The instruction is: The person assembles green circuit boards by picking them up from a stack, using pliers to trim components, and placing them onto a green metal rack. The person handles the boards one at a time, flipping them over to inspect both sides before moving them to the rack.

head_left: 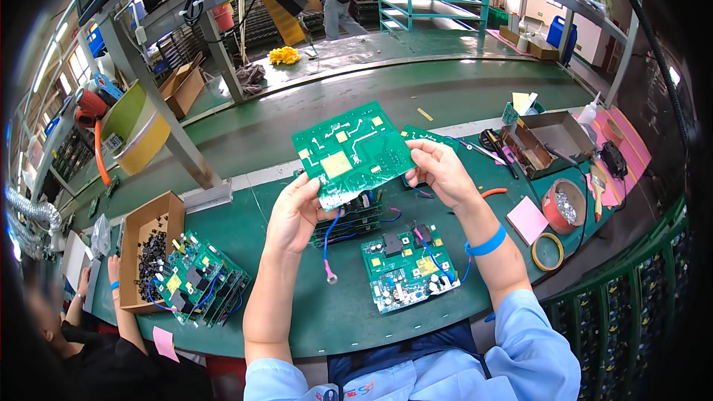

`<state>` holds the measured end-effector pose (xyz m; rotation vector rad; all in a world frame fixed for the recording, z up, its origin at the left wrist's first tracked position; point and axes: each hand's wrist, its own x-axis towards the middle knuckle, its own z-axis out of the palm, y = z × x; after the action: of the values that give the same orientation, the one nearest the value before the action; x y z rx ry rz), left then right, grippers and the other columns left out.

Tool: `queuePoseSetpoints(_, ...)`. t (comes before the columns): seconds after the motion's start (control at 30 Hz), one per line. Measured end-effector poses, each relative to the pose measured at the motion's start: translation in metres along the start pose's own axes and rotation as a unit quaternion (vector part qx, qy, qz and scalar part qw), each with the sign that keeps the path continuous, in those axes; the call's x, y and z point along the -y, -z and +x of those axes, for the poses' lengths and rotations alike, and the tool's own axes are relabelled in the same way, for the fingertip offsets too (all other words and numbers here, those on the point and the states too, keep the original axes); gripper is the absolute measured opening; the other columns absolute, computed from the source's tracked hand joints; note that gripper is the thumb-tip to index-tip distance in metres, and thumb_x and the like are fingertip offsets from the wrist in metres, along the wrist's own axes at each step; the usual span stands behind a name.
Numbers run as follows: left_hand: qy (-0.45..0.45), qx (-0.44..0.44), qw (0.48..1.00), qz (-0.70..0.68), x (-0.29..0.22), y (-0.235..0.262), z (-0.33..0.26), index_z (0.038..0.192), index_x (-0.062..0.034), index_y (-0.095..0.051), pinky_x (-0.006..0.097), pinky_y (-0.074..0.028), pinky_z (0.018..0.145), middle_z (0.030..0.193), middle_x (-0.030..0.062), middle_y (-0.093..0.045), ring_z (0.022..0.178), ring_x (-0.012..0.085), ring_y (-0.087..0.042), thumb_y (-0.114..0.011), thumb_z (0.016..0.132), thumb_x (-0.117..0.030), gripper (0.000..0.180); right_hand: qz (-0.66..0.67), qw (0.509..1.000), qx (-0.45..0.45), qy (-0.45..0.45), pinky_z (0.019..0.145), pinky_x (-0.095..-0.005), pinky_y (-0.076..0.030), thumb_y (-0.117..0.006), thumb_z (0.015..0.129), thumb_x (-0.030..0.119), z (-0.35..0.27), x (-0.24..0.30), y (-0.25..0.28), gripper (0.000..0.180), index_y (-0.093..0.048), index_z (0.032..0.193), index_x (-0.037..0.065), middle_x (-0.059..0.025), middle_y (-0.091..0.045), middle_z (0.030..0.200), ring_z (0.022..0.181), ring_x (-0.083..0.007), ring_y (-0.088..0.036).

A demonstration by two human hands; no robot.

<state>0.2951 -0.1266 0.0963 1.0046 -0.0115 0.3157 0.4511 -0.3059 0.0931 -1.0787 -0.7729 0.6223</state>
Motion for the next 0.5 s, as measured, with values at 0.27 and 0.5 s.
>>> queuePoseSetpoints(0.27,0.015,-0.022,0.996,0.080,-0.001,0.000,-0.003,0.099,-0.0011,-0.050,0.028,-0.050,0.055,0.088,0.0065,-0.057,0.071,0.0128,-0.057,-0.050,0.079,-0.017,0.026,0.028,1.000,0.009,-0.010,0.054,-0.0224,-0.044,-0.052,0.081,0.018,-0.005,-0.003,-0.001,0.031,-0.046,0.105,-0.001,-0.0049,-0.053,0.074,0.061,-0.0109,-0.053)
queuePoseSetpoints(0.5,-0.188,-0.112,0.897,0.384,-0.013,-0.028,-0.030,0.093,0.0001,-0.052,0.026,-0.044,0.052,0.080,0.0039,-0.056,0.066,0.0103,-0.054,-0.048,0.078,-0.008,0.018,0.017,0.998,0.056,-0.010,0.053,-0.0224,-0.046,-0.042,0.084,0.035,-0.005,-0.004,0.009,0.043,-0.044,0.107,-0.001,-0.0082,-0.056,0.076,0.063,-0.0124,-0.055)
